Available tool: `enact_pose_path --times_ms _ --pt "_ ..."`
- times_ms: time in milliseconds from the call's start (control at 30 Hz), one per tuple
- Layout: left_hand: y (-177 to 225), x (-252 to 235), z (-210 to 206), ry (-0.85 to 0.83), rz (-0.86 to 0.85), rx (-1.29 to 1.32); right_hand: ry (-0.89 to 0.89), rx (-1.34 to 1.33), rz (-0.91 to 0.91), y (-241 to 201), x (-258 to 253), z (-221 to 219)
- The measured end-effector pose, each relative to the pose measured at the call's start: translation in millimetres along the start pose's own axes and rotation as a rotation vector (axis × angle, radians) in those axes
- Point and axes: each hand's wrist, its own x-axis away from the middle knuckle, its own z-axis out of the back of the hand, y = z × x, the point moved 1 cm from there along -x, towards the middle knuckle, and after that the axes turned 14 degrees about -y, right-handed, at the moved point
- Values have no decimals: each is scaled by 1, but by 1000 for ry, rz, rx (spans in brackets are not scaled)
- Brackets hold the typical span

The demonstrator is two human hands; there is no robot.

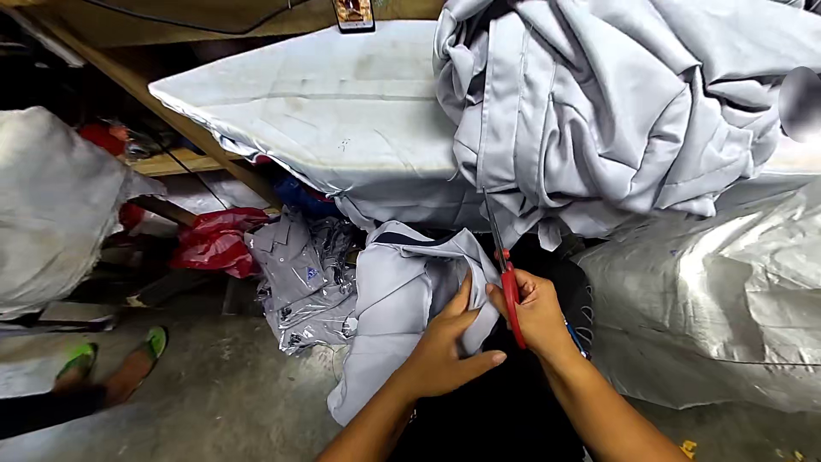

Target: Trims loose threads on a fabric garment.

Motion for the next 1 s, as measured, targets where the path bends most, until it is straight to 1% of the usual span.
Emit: enact_pose_path --times_ms 67,100,133,167,200,233,267,300,333,400,433,467,533,600,667,733,767,800,833,867,900,933,1000 --pt "-4 6 10 80 -80 460 -15 97 82 -8 -5 -3" --pt "-9 9 15 105 -96 637 -50 163 113 -14 -8 -4" --pt "-13 13 18 110 -100 732 -116 235 133 -22 -12 -7" --pt "-14 17 20 95 -83 715 -204 305 142 -31 -17 -11" --pt "-13 21 20 81 -46 629 -304 371 140 -41 -23 -17" --pt "-9 26 17 111 25 517 -404 440 141 -51 -30 -25" --pt "-7 28 12 205 119 424 -500 507 131 -60 -39 -33" --pt "-7 29 7 343 198 389 -582 561 108 -70 -47 -41" --pt "-9 28 3 494 255 415 -626 593 94 -79 -55 -48" --pt "-3 25 7 772 355 576 -581 602 98 -102 -76 -56" --pt "1 26 11 850 406 669 -520 610 111 -113 -92 -57" --pt "4 31 14 895 439 752 -451 633 124 -122 -110 -57" --pt "3 46 17 932 433 880 -332 706 138 -133 -153 -58" --pt "3 57 19 958 389 912 -271 781 77 -146 -193 -59" --pt "0 66 22 955 343 868 -261 838 -12 -152 -224 -64" --pt "-3 74 25 944 352 781 -285 880 -62 -148 -244 -69" --pt "-2 76 26 958 370 745 -293 902 -56 -147 -246 -70" --pt "-2 77 28 969 385 723 -275 923 4 -145 -241 -70" --pt "-2 79 30 972 397 707 -223 933 133 -142 -227 -68" --pt "-2 82 32 968 423 683 -145 939 303 -133 -208 -64" --pt "-4 86 34 950 460 648 -94 943 424 -119 -186 -58" --pt "-7 90 36 929 500 613 -67 952 481 -98 -160 -49" --pt "-11 96 40 848 535 566 3 962 495 -43 -105 -22"
